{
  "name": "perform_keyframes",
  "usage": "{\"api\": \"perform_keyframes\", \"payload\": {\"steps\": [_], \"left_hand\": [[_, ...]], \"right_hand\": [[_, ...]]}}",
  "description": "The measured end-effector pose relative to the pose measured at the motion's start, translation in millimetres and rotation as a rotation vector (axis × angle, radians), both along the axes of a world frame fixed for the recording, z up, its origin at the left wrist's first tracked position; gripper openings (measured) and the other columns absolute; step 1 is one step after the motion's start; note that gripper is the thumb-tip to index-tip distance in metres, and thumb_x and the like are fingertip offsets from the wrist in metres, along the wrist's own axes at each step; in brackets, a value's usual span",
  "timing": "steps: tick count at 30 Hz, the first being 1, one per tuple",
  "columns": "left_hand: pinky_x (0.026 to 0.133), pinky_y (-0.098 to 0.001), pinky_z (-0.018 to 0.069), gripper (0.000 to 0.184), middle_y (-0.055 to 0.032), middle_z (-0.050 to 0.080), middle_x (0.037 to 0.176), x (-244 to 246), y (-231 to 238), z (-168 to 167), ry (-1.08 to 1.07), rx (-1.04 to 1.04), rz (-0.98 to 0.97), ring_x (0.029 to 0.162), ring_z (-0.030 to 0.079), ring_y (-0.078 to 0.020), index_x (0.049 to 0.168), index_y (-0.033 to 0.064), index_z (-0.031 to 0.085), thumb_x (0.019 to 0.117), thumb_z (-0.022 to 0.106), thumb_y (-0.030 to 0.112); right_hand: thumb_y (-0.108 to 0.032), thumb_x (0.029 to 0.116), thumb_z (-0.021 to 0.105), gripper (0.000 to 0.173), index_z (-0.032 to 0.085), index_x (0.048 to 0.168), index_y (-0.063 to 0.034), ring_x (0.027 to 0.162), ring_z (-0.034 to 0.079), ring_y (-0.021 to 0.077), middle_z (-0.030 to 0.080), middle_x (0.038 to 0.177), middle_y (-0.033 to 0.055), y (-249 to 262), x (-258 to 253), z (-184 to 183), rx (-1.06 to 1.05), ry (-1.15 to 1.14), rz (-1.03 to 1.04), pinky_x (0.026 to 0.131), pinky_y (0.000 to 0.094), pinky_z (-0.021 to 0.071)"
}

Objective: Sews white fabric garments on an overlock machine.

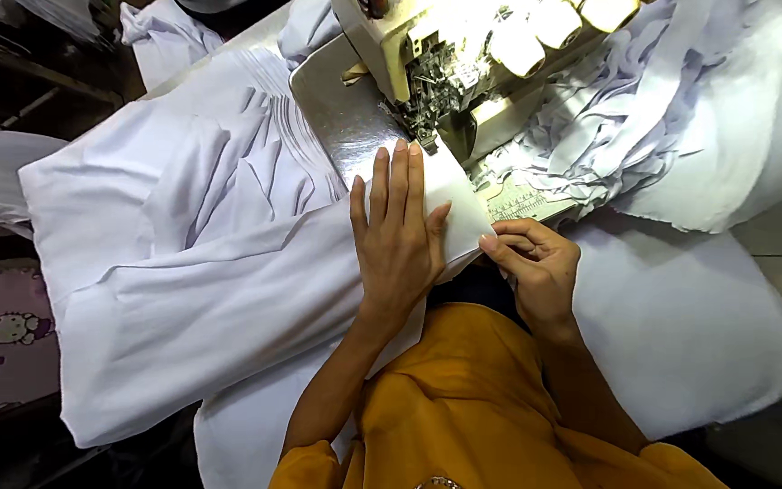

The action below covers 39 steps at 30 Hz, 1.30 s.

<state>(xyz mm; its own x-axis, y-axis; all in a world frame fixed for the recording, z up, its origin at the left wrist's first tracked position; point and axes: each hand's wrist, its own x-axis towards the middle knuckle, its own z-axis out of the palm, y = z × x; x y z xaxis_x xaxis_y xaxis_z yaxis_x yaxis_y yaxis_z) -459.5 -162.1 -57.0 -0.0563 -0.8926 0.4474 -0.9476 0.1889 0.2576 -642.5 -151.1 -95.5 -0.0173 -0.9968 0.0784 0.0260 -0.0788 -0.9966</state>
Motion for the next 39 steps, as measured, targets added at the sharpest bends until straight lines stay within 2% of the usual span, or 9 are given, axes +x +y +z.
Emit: {"api": "perform_keyframes", "payload": {"steps": [8,15,18,21,25,28,30,33,39], "left_hand": [[0.124,-0.0619,0.0125,0.06,-0.0147,0.034,0.165,-12.6,-1.0,0.0,-0.008,0.003,0.066,0.155,0.026,-0.0311,0.158,0.0007,0.037,0.1095,0.033,0.035],[0.123,-0.0639,0.0123,0.06,-0.015,0.025,0.169,-8.7,9.1,4.7,-0.024,0.05,-0.012,0.157,0.019,-0.0337,0.161,0.0002,0.028,0.1111,0.031,0.033],[0.124,-0.0625,0.0131,0.06,-0.0139,0.024,0.17,-6.7,10.2,4.2,-0.04,0.051,-0.014,0.158,0.019,-0.0329,0.162,0.0016,0.027,0.1111,0.03,0.034],[0.125,-0.0597,0.0145,0.06,-0.0113,0.024,0.17,-6.7,6.7,2.0,-0.047,0.044,0.006,0.158,0.019,-0.0294,0.163,0.0056,0.027,0.1112,0.031,0.035],[0.125,-0.0574,0.0146,0.058,-0.0097,0.03,0.168,-5.4,0.6,-2.9,-0.055,0.008,0.032,0.157,0.023,-0.0266,0.162,0.0082,0.032,0.1111,0.029,0.037],[0.125,-0.056,0.0136,0.059,-0.0093,0.03,0.168,-4.7,-1.9,-7.4,-0.063,-0.02,0.036,0.156,0.024,-0.0253,0.162,0.0087,0.031,0.1106,0.028,0.038],[0.125,-0.0561,0.0133,0.06,-0.0093,0.03,0.168,-5.6,-3.1,-8.8,-0.068,-0.032,0.041,0.156,0.024,-0.025,0.162,0.0094,0.03,0.1104,0.027,0.039],[0.125,-0.0561,0.0123,0.061,-0.01,0.028,0.169,-5.8,-3.6,-10.3,-0.065,-0.032,0.041,0.157,0.022,-0.025,0.163,0.0091,0.028,0.1102,0.027,0.039],[0.124,-0.0575,0.0122,0.061,-0.0101,0.03,0.168,-5.3,-4.1,-13.5,-0.044,-0.059,0.042,0.157,0.023,-0.0257,0.163,0.0101,0.029,0.1095,0.029,0.039]], "right_hand": [[-0.012,0.0914,0.075,0.015,0.073,0.106,-0.0087,0.058,0.061,0.0027,0.073,0.08,-0.0036,-4.5,-4.3,-1.7,0.024,0.035,0.023,0.052,0.0174,0.0499],[-0.017,0.1096,0.042,0.032,0.07,0.117,-0.0031,0.053,0.047,0.0038,0.065,0.075,0.0,-6.5,-17.6,7.0,0.086,0.018,0.185,0.049,0.0164,0.0392],[-0.023,0.1063,0.056,0.022,0.071,0.114,-0.0083,0.052,0.051,0.0042,0.065,0.074,-0.0018,-7.9,-15.6,12.1,0.049,0.134,0.187,0.046,0.0168,0.0413],[-0.025,0.101,0.066,0.015,0.072,0.108,-0.0139,0.056,0.059,0.004,0.071,0.079,-0.003,-11.0,-22.4,23.2,0.004,0.45,0.134,0.049,0.0202,0.0474],[-0.025,0.1063,0.056,0.022,0.07,0.114,-0.0101,0.072,0.067,0.0144,0.075,0.093,0.0053,-32.9,-63.3,51.5,-0.164,0.831,-0.143,0.061,0.0332,0.0534],[-0.037,0.1022,0.059,0.036,0.067,0.12,-0.0072,0.076,0.067,0.0226,0.072,0.093,0.0085,-70.7,-88.5,60.2,-0.13,1.004,-0.402,0.069,0.0453,0.0523],[-0.043,0.0975,0.065,0.048,0.064,0.124,-0.0033,0.088,0.068,0.0293,0.071,0.1,0.0133,-94.2,-100.2,62.1,-0.013,1.014,-0.378,0.08,0.054,0.0525],[-0.046,0.0903,0.074,0.053,0.066,0.116,-0.0004,0.094,0.068,0.0292,0.07,0.102,0.0153,-122.5,-115.2,60.1,0.063,0.928,-0.306,0.086,0.0545,0.0516],[-0.04,0.0906,0.076,0.038,0.072,0.099,-0.0033,0.075,0.063,0.0154,0.069,0.085,0.0083,-146.4,-129.4,65.8,0.04,0.826,-0.247,0.076,0.0411,0.0526]]}}
